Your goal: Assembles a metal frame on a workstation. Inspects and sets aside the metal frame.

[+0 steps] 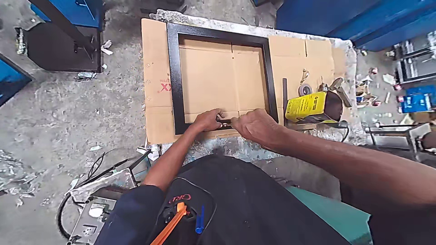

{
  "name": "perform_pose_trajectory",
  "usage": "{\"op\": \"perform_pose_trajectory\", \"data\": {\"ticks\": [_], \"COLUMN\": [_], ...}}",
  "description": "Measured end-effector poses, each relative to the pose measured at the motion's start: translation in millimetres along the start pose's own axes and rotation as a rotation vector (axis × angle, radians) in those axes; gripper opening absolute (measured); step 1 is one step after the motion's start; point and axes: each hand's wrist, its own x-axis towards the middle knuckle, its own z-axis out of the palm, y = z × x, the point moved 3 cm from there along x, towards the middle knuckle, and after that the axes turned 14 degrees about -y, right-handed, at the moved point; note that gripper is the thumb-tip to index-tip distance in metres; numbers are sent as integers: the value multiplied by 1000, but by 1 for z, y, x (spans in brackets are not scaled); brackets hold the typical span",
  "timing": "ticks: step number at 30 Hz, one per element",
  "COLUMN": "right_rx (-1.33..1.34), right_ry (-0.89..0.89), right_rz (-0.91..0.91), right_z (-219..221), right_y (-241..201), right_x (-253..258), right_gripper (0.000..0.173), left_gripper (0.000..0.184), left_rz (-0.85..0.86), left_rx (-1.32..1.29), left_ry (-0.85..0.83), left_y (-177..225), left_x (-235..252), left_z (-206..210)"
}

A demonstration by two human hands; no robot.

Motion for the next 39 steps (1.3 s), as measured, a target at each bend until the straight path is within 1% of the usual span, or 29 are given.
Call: {"op": "perform_pose_trajectory", "data": {"ticks": [1,2,3,5,7,10,12,14,16,17,19,20,22,24,26,28,29,30,31,32,33,36,38,39], "right_rx": [36,53,60,58,-4,-127,-117,-50,17,38,51,21,-54,-109,-124,-87,-58,-33,-10,12,18,-82,-165,-188], "right_ry": [-41,-40,-18,62,145,212,136,16,-3,-2,36,82,166,230,183,27,-23,-36,-33,-24,1,145,191,191], "right_rz": [34,33,0,-110,-185,-194,-132,-39,-15,-39,-148,-196,-232,-225,-170,-60,-26,-18,-33,-68,-115,-268,-296,-282], "right_z": [2,4,5,8,9,1,-1,0,4,5,10,12,9,3,0,-3,-3,-1,2,4,8,13,11,8], "right_y": [1,2,3,2,2,2,1,1,4,5,4,3,3,5,4,0,-1,-1,1,3,5,7,5,4], "right_x": [4,6,6,5,5,1,1,3,9,10,11,11,9,6,6,6,7,8,10,10,11,13,11,9], "right_gripper": [19,19,16,18,12,20,23,23,21,16,19,17,13,18,22,20,19,19,19,14,15,13,18,20], "left_gripper": [43,44,47,50,52,53,53,51,51,52,53,53,52,53,54,54,54,54,54,54,55,54,54,54], "left_rz": [-2,-5,-9,-18,-18,-12,-11,-14,-19,-23,-31,-35,-40,-40,-41,-43,-45,-47,-47,-49,-53,-58,-61,-62], "left_rx": [-12,-22,-32,-46,-46,-45,-48,-42,-39,-39,-41,-42,-45,-54,-55,-56,-54,-53,-55,-56,-57,-56,-58,-58], "left_ry": [0,-1,-8,-17,-7,11,21,37,36,31,10,7,7,12,18,16,16,18,17,15,17,26,25,27], "left_y": [0,0,0,2,4,2,0,-1,0,0,1,1,2,2,2,2,3,3,2,2,3,3,3,3], "left_x": [1,2,2,1,-1,-1,-1,0,1,1,0,0,0,-1,-1,-2,-1,-1,-1,-1,-2,-1,-2,-2], "left_z": [0,0,-1,-2,-2,-1,1,2,2,1,-1,-1,-3,-2,-2,-2,-2,-2,-3,-2,-2,-3,-2,-2]}}
